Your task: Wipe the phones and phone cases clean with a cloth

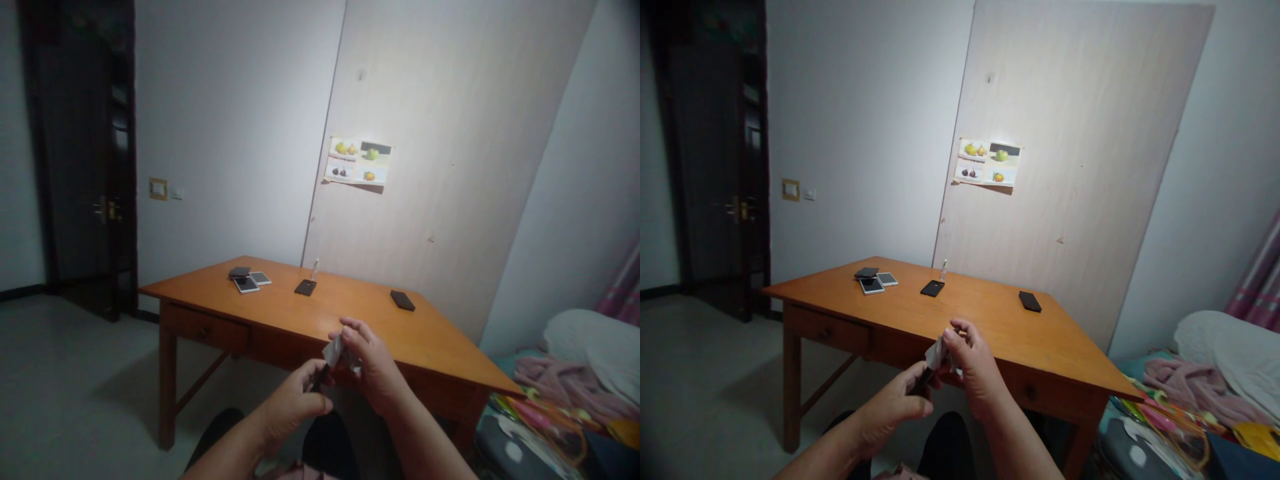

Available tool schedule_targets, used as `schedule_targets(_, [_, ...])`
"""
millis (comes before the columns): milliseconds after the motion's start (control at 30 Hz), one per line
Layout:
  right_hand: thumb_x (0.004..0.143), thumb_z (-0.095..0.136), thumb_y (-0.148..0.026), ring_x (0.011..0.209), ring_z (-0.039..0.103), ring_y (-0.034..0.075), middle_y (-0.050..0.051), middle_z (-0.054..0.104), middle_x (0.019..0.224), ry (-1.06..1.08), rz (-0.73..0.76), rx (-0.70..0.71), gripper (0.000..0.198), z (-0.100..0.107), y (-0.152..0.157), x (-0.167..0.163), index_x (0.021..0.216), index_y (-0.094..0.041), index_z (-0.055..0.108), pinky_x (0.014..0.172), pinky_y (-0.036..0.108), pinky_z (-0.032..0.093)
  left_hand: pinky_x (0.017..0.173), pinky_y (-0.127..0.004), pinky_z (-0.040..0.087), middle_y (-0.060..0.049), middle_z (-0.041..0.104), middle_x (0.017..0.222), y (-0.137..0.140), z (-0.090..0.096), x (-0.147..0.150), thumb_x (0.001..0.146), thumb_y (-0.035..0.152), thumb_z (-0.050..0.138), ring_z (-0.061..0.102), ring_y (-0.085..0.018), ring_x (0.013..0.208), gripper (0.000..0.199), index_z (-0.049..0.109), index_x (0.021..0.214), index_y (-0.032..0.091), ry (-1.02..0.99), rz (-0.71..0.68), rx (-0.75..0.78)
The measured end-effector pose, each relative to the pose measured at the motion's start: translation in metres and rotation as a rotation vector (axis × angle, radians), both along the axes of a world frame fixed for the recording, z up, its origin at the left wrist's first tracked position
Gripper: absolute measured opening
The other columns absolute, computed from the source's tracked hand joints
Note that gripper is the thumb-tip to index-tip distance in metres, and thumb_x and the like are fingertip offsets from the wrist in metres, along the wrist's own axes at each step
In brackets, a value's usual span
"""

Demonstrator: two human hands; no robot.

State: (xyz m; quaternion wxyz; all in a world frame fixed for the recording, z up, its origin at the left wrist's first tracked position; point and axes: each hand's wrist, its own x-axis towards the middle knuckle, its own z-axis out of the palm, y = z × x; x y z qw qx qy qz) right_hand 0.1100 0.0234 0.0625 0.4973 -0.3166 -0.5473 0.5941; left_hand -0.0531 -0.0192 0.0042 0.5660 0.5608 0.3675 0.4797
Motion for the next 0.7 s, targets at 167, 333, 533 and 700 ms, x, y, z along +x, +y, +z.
schedule_targets(167, [0.08, 0.072, -0.055, 0.061, 0.062, 0.016, 0.002, 0.07, 0.086, 0.068, 0.027, 0.021, 0.047, 0.0003, -0.0057, -0.003, 0.112, -0.023, 0.058, 0.054, 0.025, 0.046, 0.081, -0.032, 0.036, -0.005, 0.059, 0.1, 0.0037, -0.0039, -0.0019, 0.066, 0.024, 0.07, 0.049, -0.021, 0.094, 0.043, 0.063, 0.108, 0.016, -0.006, 0.033, 0.078])
schedule_targets(333, [0.08, 0.069, -0.062, 0.053, 0.056, 0.013, 0.003, 0.068, 0.072, 0.142, -0.008, 0.009, 0.046, -0.0017, 0.0007, -0.0041, 0.092, -0.018, 0.062, 0.052, 0.025, 0.046, 0.078, -0.03, 0.036, -0.003, 0.058, 0.095, 0.005, -0.0035, -0.0052, 0.063, 0.029, 0.077, 0.049, -0.018, 0.085, 0.044, 0.063, 0.104, 0.017, 0.007, -0.013, 0.096])
schedule_targets(533, [0.076, 0.077, -0.057, 0.062, 0.062, 0.015, 0.003, 0.07, 0.076, 0.101, 0.022, -0.001, 0.046, -0.0005, -0.0028, 0.0008, 0.098, -0.019, 0.066, 0.055, 0.025, 0.049, 0.074, -0.028, 0.035, -0.001, 0.057, 0.093, 0.0059, -0.0036, -0.005, 0.067, 0.028, 0.078, 0.048, -0.015, 0.081, 0.04, 0.062, 0.102, 0.017, 0.009, -0.005, 0.098])
schedule_targets(700, [0.072, 0.075, -0.063, 0.053, 0.06, 0.015, 0.008, 0.073, 0.075, 0.089, -0.059, -0.013, 0.053, 0.0042, -0.001, 0.0028, 0.091, -0.015, 0.069, 0.046, 0.024, 0.046, 0.073, -0.027, 0.036, -0.001, 0.059, 0.097, 0.0087, -0.0086, -0.008, 0.063, 0.02, 0.077, 0.05, -0.015, 0.082, 0.047, 0.062, 0.108, 0.019, 0.008, -0.052, 0.068])
